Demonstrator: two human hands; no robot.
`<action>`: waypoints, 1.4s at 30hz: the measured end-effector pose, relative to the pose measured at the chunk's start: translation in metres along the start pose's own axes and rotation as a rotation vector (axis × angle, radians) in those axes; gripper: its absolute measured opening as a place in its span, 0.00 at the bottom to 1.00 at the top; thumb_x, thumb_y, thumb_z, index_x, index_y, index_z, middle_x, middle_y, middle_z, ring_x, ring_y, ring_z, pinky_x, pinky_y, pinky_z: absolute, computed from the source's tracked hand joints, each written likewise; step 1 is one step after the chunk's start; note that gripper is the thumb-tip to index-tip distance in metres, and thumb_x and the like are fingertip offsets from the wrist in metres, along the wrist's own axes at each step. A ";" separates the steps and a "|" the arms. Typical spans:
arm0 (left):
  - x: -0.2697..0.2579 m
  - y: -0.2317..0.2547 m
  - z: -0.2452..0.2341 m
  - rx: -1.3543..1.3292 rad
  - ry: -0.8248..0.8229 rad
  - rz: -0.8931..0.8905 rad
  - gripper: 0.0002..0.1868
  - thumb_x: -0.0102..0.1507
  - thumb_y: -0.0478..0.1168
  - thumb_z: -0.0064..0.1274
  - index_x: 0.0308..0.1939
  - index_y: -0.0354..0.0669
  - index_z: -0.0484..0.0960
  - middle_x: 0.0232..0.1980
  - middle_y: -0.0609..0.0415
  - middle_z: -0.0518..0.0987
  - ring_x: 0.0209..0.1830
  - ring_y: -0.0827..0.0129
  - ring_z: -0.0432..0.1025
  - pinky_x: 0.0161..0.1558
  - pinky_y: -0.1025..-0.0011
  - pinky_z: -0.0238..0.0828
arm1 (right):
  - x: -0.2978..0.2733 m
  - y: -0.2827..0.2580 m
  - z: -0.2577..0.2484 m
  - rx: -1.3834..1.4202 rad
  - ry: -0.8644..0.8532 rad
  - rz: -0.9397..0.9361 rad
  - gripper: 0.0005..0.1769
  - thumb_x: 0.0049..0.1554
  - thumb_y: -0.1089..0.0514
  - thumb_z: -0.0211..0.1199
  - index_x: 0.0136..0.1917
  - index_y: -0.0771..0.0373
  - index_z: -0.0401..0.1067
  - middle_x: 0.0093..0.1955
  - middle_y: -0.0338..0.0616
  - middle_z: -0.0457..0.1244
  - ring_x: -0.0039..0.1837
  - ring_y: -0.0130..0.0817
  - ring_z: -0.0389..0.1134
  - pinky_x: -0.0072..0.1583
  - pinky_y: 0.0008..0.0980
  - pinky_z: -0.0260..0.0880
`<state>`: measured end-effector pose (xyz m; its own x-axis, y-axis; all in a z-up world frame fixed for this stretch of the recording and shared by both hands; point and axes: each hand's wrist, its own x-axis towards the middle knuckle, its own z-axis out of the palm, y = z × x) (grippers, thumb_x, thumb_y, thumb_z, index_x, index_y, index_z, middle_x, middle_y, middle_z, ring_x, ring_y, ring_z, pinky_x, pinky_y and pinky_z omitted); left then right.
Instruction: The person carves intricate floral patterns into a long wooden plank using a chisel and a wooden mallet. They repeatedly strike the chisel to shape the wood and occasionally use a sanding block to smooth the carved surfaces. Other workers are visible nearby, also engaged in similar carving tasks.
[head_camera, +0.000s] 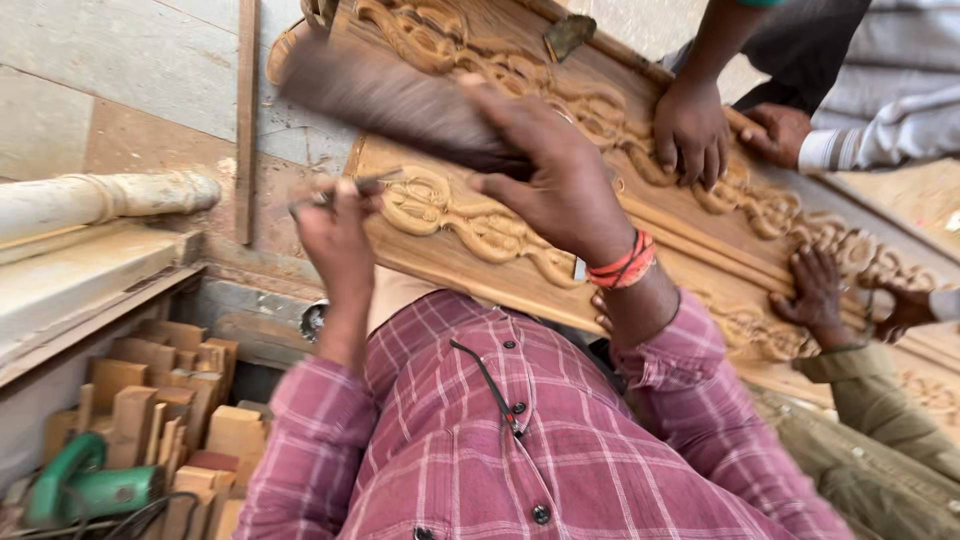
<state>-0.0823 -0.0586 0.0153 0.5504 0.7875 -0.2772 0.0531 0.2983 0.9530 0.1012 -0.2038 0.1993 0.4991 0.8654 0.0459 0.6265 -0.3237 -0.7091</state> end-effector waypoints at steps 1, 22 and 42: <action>0.007 0.003 -0.005 0.006 -0.084 0.006 0.09 0.74 0.40 0.50 0.50 0.37 0.73 0.43 0.47 0.84 0.41 0.68 0.82 0.42 0.68 0.81 | -0.015 0.005 0.004 0.147 0.057 0.109 0.44 0.57 0.58 0.76 0.81 0.59 0.58 0.69 0.47 0.64 0.68 0.39 0.68 0.70 0.36 0.69; 0.145 0.049 0.083 0.758 -0.995 0.480 0.11 0.68 0.34 0.53 0.54 0.38 0.75 0.37 0.47 0.83 0.31 0.62 0.80 0.31 0.66 0.78 | -0.200 -0.023 0.161 0.690 1.111 0.909 0.39 0.57 0.69 0.67 0.79 0.72 0.59 0.68 0.40 0.64 0.64 0.25 0.65 0.65 0.24 0.67; 0.150 0.023 -0.010 0.208 -0.739 -0.037 0.13 0.70 0.37 0.51 0.55 0.37 0.68 0.39 0.54 0.80 0.36 0.73 0.77 0.37 0.77 0.77 | -0.151 -0.047 0.210 0.891 1.204 0.981 0.36 0.56 0.67 0.67 0.76 0.70 0.63 0.60 0.36 0.67 0.55 0.20 0.67 0.54 0.21 0.68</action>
<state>-0.0066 0.0718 -0.0053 0.9553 0.1921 -0.2247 0.1972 0.1525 0.9684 -0.1295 -0.2384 0.0776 0.8264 -0.3567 -0.4357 -0.4140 0.1395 -0.8995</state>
